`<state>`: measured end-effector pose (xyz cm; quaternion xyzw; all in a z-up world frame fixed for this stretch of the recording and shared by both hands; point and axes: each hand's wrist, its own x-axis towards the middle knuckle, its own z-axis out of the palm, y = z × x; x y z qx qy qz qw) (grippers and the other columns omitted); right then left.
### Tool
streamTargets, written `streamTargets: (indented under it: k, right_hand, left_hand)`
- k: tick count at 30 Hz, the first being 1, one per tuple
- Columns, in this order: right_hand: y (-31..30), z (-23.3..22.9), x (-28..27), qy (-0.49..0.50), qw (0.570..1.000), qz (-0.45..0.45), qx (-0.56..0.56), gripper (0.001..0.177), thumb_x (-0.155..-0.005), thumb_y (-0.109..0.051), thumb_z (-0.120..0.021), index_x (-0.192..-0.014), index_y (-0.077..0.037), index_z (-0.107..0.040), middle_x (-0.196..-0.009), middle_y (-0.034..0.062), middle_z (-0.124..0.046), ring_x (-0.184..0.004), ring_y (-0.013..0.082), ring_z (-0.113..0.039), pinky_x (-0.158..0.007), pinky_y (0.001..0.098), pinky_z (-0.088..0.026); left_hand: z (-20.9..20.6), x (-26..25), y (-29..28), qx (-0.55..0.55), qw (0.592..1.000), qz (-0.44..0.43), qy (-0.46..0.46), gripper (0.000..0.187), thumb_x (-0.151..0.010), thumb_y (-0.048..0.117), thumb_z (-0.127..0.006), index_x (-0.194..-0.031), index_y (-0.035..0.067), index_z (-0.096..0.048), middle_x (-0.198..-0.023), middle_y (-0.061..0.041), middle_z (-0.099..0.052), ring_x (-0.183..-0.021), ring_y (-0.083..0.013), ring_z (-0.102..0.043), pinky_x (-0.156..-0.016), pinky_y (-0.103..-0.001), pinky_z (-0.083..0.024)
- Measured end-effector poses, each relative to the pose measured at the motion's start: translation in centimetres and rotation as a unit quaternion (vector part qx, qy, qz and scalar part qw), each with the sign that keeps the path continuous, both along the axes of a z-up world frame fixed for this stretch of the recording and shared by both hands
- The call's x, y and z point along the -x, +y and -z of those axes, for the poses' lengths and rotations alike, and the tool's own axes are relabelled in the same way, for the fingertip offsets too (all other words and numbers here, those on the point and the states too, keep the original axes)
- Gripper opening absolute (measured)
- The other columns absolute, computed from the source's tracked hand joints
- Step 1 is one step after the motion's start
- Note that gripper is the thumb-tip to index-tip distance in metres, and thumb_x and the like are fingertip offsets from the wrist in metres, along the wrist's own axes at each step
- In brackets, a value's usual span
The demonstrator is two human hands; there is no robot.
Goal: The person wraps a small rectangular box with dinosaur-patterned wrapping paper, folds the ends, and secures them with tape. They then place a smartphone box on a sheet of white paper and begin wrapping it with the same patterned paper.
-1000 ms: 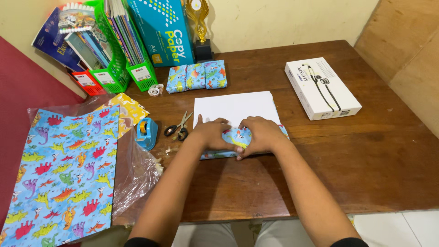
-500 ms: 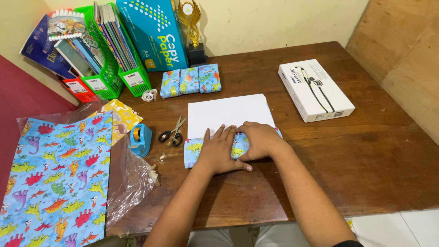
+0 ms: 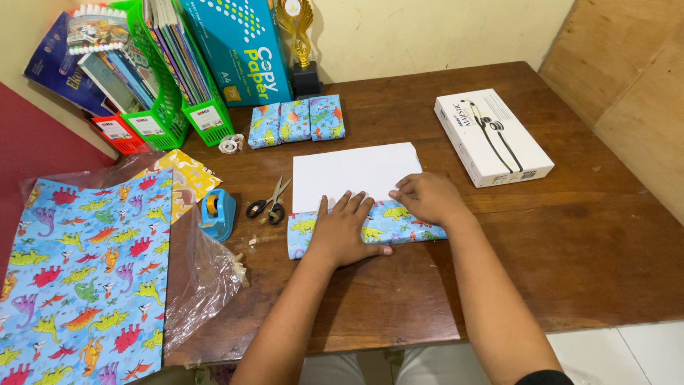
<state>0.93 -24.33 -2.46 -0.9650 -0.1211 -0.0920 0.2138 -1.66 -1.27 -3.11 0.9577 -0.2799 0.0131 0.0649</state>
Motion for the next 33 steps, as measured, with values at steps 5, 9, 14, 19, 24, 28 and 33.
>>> streamTargets:
  k: [5,9,14,19,24,28,33]
  right_hand:
    - [1.0,-0.2,0.3,0.044,0.995,0.053,0.077,0.038,-0.092,-0.049,-0.059,-0.095,-0.020,-0.084,-0.121,-0.0024,-0.074,-0.107,0.0248,-0.070,-0.097,0.0483,-0.047]
    - [1.8,-1.2,0.8,0.057,0.992,0.077,0.085,0.042,-0.092,-0.054,-0.059,-0.093,-0.021,-0.085,-0.123,-0.0037,-0.074,-0.110,0.0226,-0.069,-0.103,0.0479,-0.042]
    - [2.6,-2.0,1.5,0.096,0.986,0.101,0.091,0.043,-0.092,-0.056,-0.060,-0.099,-0.020,-0.082,-0.113,0.0018,-0.078,-0.109,0.0219,-0.070,-0.110,0.0501,-0.035]
    - [2.6,-1.4,1.3,0.021,0.999,-0.019,0.025,0.045,-0.086,-0.050,-0.068,-0.113,-0.015,-0.076,-0.119,0.0074,-0.074,-0.112,0.0263,-0.068,-0.106,0.0475,-0.042]
    - [2.3,-0.3,0.8,0.067,0.990,-0.106,-0.070,0.056,-0.080,-0.043,-0.077,-0.127,-0.013,-0.070,-0.129,0.0099,-0.070,-0.120,0.0297,-0.064,-0.100,0.0391,-0.050]
    - [1.7,-0.1,0.7,0.083,0.986,-0.111,-0.092,0.059,-0.079,-0.042,-0.079,-0.131,-0.017,-0.069,-0.131,0.0080,-0.069,-0.123,0.0273,-0.063,-0.103,0.0385,-0.049]
    - [1.3,-0.8,0.7,-0.002,0.997,-0.079,-0.026,0.072,-0.061,-0.046,-0.094,-0.123,-0.015,-0.073,-0.135,0.0107,-0.066,-0.127,0.0311,-0.057,-0.104,0.0422,-0.045]
  left_hand:
    - [-0.4,-0.1,0.1,-0.011,1.000,0.002,0.015,0.123,-0.059,0.087,-0.070,-0.154,0.016,-0.037,-0.163,-0.006,-0.033,-0.152,-0.0294,-0.026,-0.118,-0.068,-0.012]
    - [-0.6,-0.1,0.2,-0.010,1.000,0.004,0.026,0.122,-0.057,0.086,-0.072,-0.154,0.019,-0.039,-0.163,-0.004,-0.034,-0.153,-0.0292,-0.026,-0.119,-0.067,-0.013]
    - [-0.3,-0.3,0.2,-0.007,1.000,0.004,0.026,0.123,-0.058,0.086,-0.072,-0.154,0.018,-0.037,-0.162,-0.006,-0.033,-0.152,-0.0295,-0.025,-0.119,-0.066,-0.011]
    - [-0.1,-0.1,0.4,0.002,1.000,0.016,0.004,0.121,-0.062,0.087,-0.069,-0.155,0.015,-0.037,-0.163,-0.008,-0.034,-0.152,-0.0306,-0.025,-0.119,-0.068,-0.010]
    - [0.0,0.2,0.5,-0.004,0.999,0.026,-0.019,0.130,-0.060,0.090,-0.066,-0.156,0.010,-0.032,-0.162,-0.012,-0.033,-0.151,-0.0323,-0.024,-0.117,-0.069,-0.009]
    - [0.4,0.3,0.8,0.016,0.999,0.032,-0.038,0.136,-0.059,0.094,-0.062,-0.156,0.005,-0.030,-0.161,-0.013,-0.033,-0.151,-0.0329,-0.025,-0.117,-0.068,-0.009]
    - [0.8,0.2,0.9,0.016,0.998,0.036,-0.046,0.124,-0.069,0.093,-0.054,-0.155,0.006,-0.034,-0.161,-0.014,-0.035,-0.151,-0.0337,-0.026,-0.117,-0.070,-0.009]
